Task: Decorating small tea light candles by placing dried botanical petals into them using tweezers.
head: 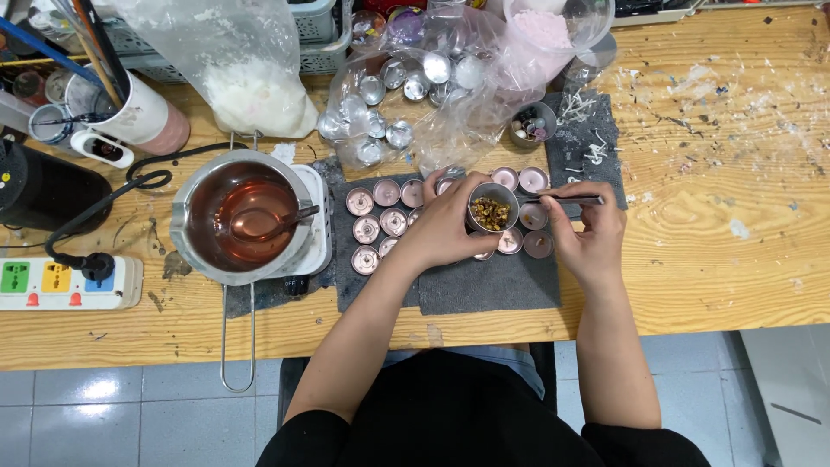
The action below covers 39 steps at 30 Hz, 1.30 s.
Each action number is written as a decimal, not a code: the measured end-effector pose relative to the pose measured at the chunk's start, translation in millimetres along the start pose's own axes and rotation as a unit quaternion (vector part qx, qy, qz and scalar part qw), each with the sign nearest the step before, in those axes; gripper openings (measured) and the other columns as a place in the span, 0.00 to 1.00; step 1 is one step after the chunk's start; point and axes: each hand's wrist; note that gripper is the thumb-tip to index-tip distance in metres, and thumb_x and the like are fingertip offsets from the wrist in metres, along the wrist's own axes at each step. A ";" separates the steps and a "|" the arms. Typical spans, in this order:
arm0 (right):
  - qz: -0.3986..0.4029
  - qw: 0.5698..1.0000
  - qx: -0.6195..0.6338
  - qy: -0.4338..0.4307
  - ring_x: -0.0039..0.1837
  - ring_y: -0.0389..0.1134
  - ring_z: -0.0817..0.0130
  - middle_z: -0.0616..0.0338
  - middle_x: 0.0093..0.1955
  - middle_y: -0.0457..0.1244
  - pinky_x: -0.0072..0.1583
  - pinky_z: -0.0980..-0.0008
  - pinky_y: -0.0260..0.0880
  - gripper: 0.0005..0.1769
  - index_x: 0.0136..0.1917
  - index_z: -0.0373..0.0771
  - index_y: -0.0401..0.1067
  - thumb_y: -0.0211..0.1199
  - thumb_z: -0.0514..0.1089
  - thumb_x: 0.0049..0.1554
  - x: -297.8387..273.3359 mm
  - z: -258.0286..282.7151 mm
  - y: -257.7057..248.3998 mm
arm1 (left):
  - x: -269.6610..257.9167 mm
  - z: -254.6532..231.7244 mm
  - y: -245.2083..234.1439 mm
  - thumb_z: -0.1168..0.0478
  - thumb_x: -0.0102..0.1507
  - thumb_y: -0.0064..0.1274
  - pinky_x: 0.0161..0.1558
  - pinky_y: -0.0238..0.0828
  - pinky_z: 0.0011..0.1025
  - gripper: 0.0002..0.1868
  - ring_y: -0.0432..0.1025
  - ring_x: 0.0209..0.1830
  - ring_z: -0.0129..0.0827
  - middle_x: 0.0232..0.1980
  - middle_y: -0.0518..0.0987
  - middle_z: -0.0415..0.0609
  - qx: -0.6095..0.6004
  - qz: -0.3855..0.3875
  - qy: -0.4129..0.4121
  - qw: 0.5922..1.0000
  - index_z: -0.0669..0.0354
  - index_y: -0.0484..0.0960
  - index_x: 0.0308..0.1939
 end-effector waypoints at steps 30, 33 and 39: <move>0.062 0.979 -0.036 -0.189 0.58 0.73 0.54 0.45 0.51 0.69 0.58 0.62 0.76 0.22 0.53 0.34 0.64 0.72 0.26 0.51 17.3 89.9 6.4 | -10.4 -3.0 -7.7 0.53 0.46 0.74 0.78 0.33 0.51 0.45 0.64 0.74 0.42 0.60 0.75 0.47 0.003 -0.067 0.074 0.995 0.49 0.68 0.63; 0.072 0.974 -0.069 -0.203 0.57 0.74 0.55 0.47 0.51 0.70 0.58 0.61 0.75 0.22 0.53 0.33 0.65 0.73 0.25 0.52 22.7 95.0 14.7 | -12.1 -6.6 -10.1 0.53 0.42 0.73 0.78 0.35 0.50 0.47 0.64 0.72 0.42 0.59 0.74 0.49 -0.007 -0.065 0.068 0.996 0.50 0.67 0.63; 0.044 0.979 -0.023 -0.195 0.57 0.74 0.55 0.46 0.49 0.69 0.58 0.62 0.76 0.19 0.53 0.33 0.63 0.69 0.22 0.56 20.3 74.5 23.4 | -13.3 -2.8 -4.3 0.51 0.46 0.72 0.77 0.37 0.51 0.45 0.64 0.72 0.42 0.60 0.75 0.48 0.007 -0.083 0.093 0.992 0.52 0.66 0.64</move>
Point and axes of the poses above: each hand's wrist, its own x-axis towards the middle knuckle, its own y-axis out of the palm, z = x × y
